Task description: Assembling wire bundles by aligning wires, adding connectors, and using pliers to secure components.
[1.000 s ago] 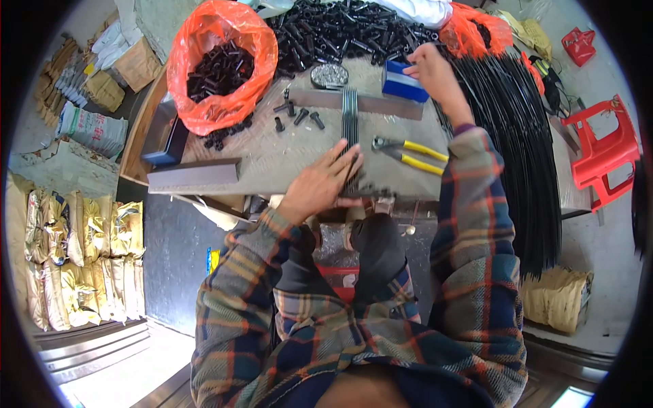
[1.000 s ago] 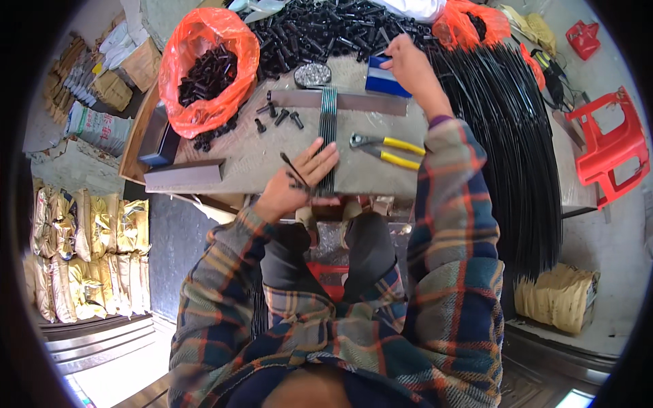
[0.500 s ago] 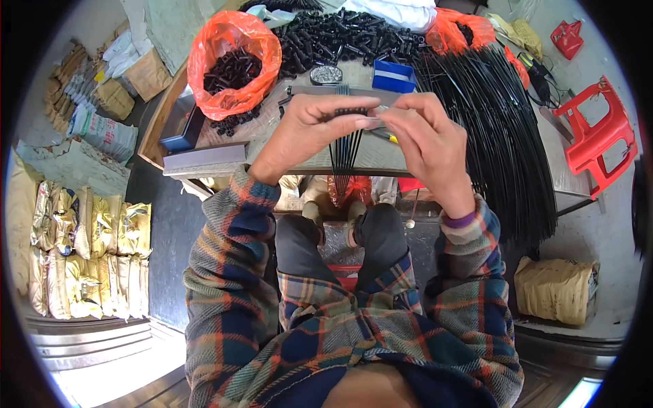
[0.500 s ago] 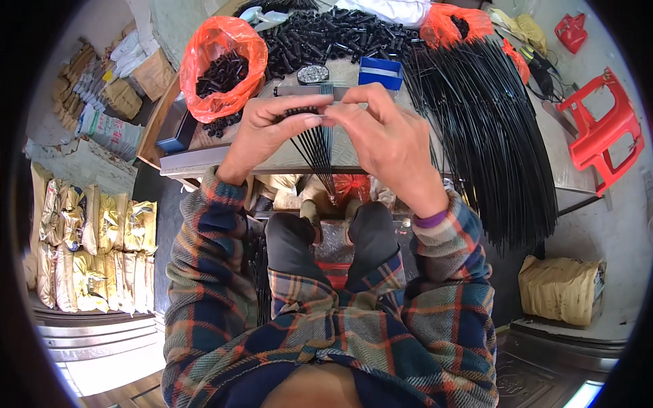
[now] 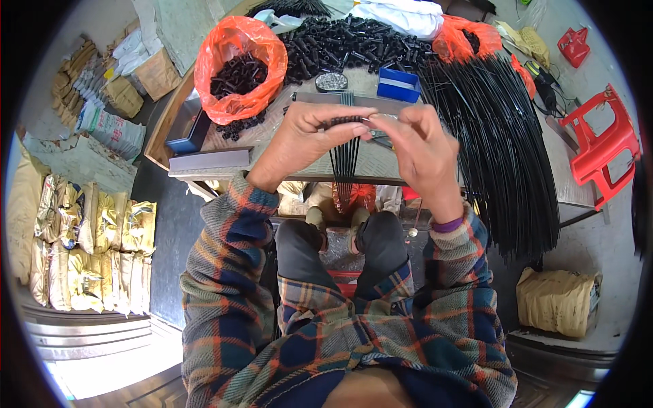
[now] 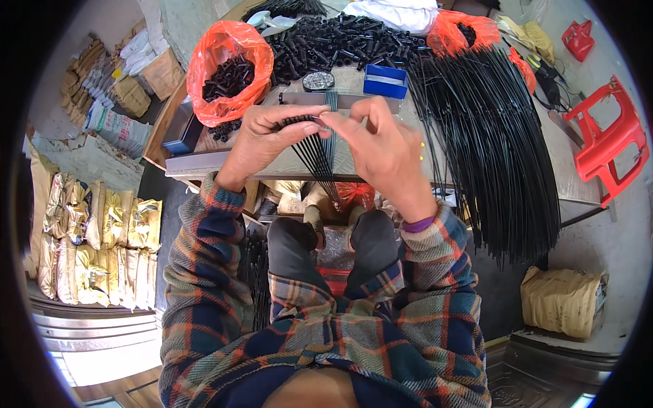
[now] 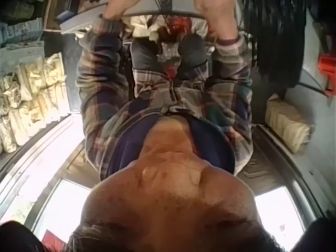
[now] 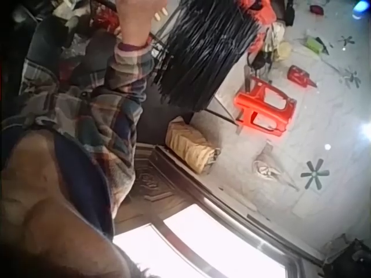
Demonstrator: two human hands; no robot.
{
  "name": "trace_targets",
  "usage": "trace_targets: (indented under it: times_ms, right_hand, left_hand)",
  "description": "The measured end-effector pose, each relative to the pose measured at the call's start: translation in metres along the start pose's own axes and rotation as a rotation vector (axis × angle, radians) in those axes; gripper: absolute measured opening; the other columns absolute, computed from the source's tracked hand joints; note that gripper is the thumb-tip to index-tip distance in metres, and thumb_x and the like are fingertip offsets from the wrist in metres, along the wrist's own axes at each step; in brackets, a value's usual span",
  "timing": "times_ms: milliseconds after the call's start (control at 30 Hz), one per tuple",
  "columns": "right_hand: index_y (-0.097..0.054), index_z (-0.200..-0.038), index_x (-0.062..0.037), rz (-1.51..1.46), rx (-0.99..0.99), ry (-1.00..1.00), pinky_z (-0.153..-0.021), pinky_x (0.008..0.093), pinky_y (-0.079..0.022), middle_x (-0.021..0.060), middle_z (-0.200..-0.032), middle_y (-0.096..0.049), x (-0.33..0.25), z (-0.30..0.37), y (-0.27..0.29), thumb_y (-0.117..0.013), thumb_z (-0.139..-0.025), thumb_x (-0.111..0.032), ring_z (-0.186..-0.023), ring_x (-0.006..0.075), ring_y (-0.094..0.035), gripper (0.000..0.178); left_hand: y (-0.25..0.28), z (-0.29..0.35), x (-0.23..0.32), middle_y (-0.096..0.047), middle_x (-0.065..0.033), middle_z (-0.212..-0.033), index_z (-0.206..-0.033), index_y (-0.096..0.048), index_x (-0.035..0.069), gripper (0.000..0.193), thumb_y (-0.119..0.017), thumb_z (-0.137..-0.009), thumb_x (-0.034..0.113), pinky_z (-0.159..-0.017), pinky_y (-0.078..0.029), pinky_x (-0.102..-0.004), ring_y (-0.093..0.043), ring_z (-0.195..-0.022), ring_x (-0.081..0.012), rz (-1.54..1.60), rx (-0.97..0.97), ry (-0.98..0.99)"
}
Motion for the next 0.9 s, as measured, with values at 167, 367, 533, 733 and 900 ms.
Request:
trace_targets:
  times_ms: [167,367,533,733,900]
  right_hand:
    - [-0.064,-0.096,-0.0084,0.236,-0.101,0.319,-0.044,0.0258,-0.042,0.007,-0.076,-0.048,-0.01,-0.015,0.013,-0.062,-0.071,0.002,-0.055,0.0169,-0.051,0.027]
    - [-0.058,-0.09,-0.0041,0.033,-0.21,0.246,-0.047,0.0293,-0.046,0.009,-0.082,-0.053,0.001,-0.018,0.012,-0.064,-0.072,-0.002,-0.061,0.0236,-0.057,0.019]
    - [-0.058,-0.089,-0.0047,0.05,-0.266,0.218,-0.047,0.0295,-0.046,0.0093,-0.081,-0.053,-0.008,-0.022,0.011,-0.066,-0.071,-0.003,-0.061,0.0238,-0.057,0.019]
    - [-0.056,-0.092,-0.0036,0.044,-0.297,0.174,-0.047,0.0303,-0.046,0.0107,-0.081,-0.053,-0.014,-0.017,0.005,-0.063,-0.074,-0.001,-0.061,0.0247,-0.057,0.02]
    - [-0.054,-0.1,-0.0031,-0.124,-0.255,0.143,-0.049,0.031,-0.046,0.0115,-0.083,-0.054,-0.013,-0.02,-0.005,-0.06,-0.075,0.002,-0.063,0.0251,-0.057,0.026]
  left_hand:
    - [-0.002,0.005,0.002,-0.067,-0.0047,-0.088,-0.107,-0.062,0.003,0.025,-0.061,-0.083,0.007,-0.072,-0.048,-0.0205,-0.059,-0.081,-0.0059,-0.007,-0.04,-0.023]
    - [-0.002,0.006,0.0,-0.067,-0.0075,-0.092,-0.102,-0.064,0.002,0.024,-0.065,-0.079,0.006,-0.072,-0.049,-0.0237,-0.062,-0.081,-0.0105,-0.316,-0.164,-0.162]
    - [0.001,0.005,-0.002,-0.066,-0.0101,-0.082,-0.101,-0.065,0.009,0.032,-0.07,-0.074,0.024,-0.057,-0.046,-0.0275,-0.061,-0.064,-0.0231,-0.518,-0.122,-0.239]
    - [0.0,0.007,0.002,-0.065,-0.0136,-0.089,-0.099,-0.063,0.003,0.043,-0.075,-0.064,0.024,-0.064,-0.048,-0.0315,-0.062,-0.076,-0.0303,-0.495,-0.078,-0.397]
    - [0.003,0.009,-0.001,-0.065,-0.0105,-0.09,-0.095,-0.065,0.007,0.042,-0.075,-0.062,0.031,-0.06,-0.049,-0.0315,-0.062,-0.074,-0.0297,-0.484,-0.027,-0.448]
Point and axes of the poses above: each hand's wrist, its own z-axis away from the middle knuckle, its own y-axis out of the back of the hand, x = y × z, the point moved 4 cm from there along -z, towards the middle knuckle
